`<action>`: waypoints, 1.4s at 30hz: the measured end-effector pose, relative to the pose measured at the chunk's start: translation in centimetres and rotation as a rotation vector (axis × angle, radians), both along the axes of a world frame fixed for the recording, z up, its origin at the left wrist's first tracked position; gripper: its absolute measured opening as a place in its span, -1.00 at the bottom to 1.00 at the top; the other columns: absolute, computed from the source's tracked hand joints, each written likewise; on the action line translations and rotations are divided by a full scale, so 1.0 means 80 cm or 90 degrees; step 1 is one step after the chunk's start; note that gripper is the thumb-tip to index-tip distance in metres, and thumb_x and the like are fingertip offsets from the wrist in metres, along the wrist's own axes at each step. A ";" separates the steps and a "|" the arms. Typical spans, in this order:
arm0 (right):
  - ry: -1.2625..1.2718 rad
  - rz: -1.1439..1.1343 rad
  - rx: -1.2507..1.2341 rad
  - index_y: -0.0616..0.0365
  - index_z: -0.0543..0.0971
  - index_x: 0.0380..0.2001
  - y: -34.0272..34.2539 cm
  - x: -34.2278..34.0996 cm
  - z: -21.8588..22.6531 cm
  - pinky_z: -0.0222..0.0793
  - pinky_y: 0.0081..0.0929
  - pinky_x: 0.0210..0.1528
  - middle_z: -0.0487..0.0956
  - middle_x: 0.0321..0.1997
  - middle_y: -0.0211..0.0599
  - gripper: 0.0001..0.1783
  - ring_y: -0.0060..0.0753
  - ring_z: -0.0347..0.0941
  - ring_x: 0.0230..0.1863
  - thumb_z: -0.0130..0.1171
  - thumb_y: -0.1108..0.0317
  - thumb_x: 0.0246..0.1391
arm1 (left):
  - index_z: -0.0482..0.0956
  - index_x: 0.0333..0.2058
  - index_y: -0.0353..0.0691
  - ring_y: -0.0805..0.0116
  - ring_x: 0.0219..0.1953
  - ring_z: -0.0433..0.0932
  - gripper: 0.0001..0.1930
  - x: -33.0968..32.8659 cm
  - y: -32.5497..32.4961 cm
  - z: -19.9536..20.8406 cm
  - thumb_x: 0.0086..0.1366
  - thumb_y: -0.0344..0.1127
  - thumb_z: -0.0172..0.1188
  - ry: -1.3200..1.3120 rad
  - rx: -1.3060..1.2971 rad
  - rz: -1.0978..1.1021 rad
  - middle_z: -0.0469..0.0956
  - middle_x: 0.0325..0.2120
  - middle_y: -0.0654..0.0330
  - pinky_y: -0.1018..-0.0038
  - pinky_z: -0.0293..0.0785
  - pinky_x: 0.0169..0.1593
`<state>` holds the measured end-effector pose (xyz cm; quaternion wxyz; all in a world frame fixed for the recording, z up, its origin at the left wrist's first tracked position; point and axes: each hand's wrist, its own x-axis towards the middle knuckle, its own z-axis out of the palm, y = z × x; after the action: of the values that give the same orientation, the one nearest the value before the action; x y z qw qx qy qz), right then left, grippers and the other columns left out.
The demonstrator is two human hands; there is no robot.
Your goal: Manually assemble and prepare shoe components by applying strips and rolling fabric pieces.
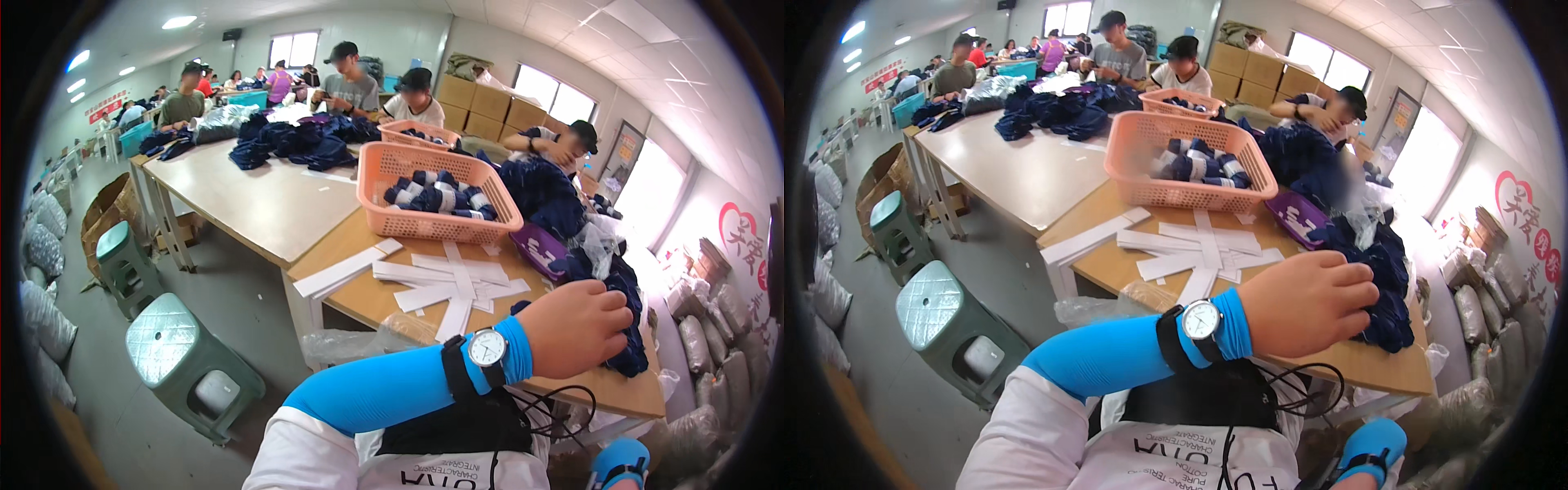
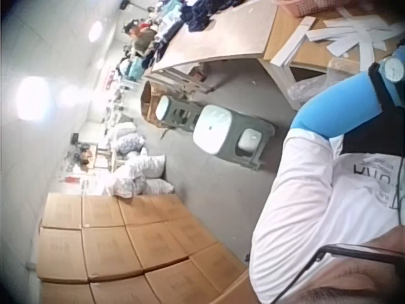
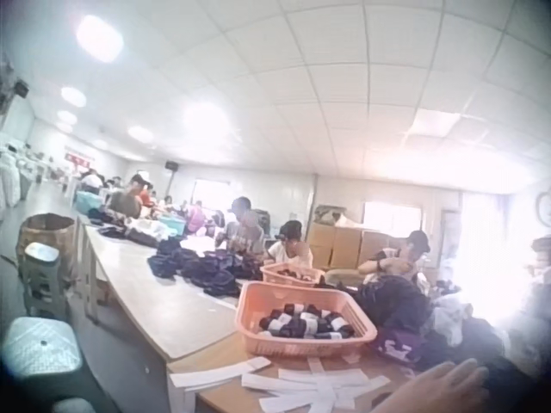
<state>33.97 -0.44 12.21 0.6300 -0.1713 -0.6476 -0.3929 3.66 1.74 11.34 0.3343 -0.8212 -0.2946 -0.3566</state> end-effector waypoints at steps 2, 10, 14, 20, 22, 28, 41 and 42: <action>-0.059 0.029 -0.114 0.16 0.42 0.38 0.029 -0.007 0.004 0.28 -0.17 0.51 0.41 0.47 -0.07 -0.53 -0.13 0.32 0.48 0.00 0.25 0.52 | 0.61 -0.03 -0.20 0.11 0.10 0.56 -0.63 -0.001 -0.007 0.004 0.19 -0.24 0.22 -0.067 0.037 -0.065 0.59 0.00 0.11 0.25 0.50 0.04; -0.358 0.800 -0.578 0.08 -0.12 0.60 0.150 -0.143 0.081 0.14 -0.01 0.57 -0.05 0.71 0.03 0.04 0.07 0.04 0.64 -0.21 -0.38 0.32 | 0.40 0.34 -0.20 -0.55 0.28 0.36 -0.28 0.009 -0.020 0.058 0.27 -0.01 0.31 -0.128 -0.044 -0.272 0.12 0.40 -0.45 -0.11 0.38 0.33; -0.535 0.691 -0.478 -0.04 -0.16 0.63 0.170 -0.184 0.129 0.09 0.04 0.58 -0.09 0.73 0.05 0.02 0.10 -0.03 0.67 -0.27 -0.39 0.33 | 0.27 0.46 -0.19 -0.61 0.48 0.07 -0.18 0.006 0.023 0.093 0.31 0.05 0.24 -0.177 -0.015 -0.194 -0.05 0.47 -0.55 -0.13 0.17 0.48; -0.651 0.892 -0.268 0.19 0.45 0.38 0.234 -0.245 0.186 0.34 -0.17 0.52 0.49 0.43 -0.01 -0.50 -0.08 0.38 0.50 -0.03 0.19 0.52 | 0.27 0.47 -0.23 -0.17 0.42 0.29 -0.26 -0.014 0.059 0.158 0.50 0.11 0.09 -0.265 -0.226 -0.334 0.26 0.37 -0.32 0.05 0.24 0.45; -0.503 0.950 -0.391 0.05 0.52 0.35 0.229 -0.272 0.184 0.43 -0.11 0.33 0.59 0.28 -0.07 -0.43 -0.01 0.49 0.32 0.21 0.32 0.27 | 0.24 0.48 -0.25 0.00 0.35 0.39 -0.27 -0.026 0.071 0.173 0.56 0.13 0.04 -0.261 -0.238 -0.298 0.36 0.30 -0.21 0.15 0.29 0.42; -0.428 0.724 -0.665 -0.27 0.60 0.31 0.257 -0.292 0.247 0.43 -0.21 0.44 0.47 0.48 0.01 -0.61 0.00 0.38 0.52 0.12 0.09 0.52 | 0.45 0.30 -0.17 0.01 0.11 0.55 -0.42 -0.036 0.146 0.218 0.57 0.14 -0.06 -0.347 -0.113 -0.194 0.58 0.01 -0.07 0.19 0.43 0.23; -0.350 1.070 0.548 0.26 0.54 0.22 0.274 -0.404 0.367 0.17 0.00 0.53 0.37 0.49 0.29 -0.46 0.10 0.14 0.61 0.23 0.16 0.29 | 0.34 0.38 0.06 -0.35 0.27 0.45 -0.29 -0.043 0.068 0.295 0.44 0.34 -0.11 -0.072 0.053 -0.213 0.47 0.17 -0.27 -0.15 0.34 0.28; -0.298 1.348 0.671 0.26 0.46 0.34 0.257 -0.419 0.363 0.04 0.07 0.60 0.31 0.54 0.27 -0.30 0.15 0.06 0.65 0.32 0.15 0.20 | 0.34 0.39 0.06 -0.35 0.27 0.45 -0.29 -0.021 0.065 0.285 0.44 0.34 -0.11 -0.083 0.042 -0.218 0.46 0.18 -0.26 -0.16 0.33 0.28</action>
<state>0.49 20.15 41.23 0.4998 0.7985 -0.3258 0.0807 1.94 6.98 34.18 0.2755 -0.8232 -0.1601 -0.4700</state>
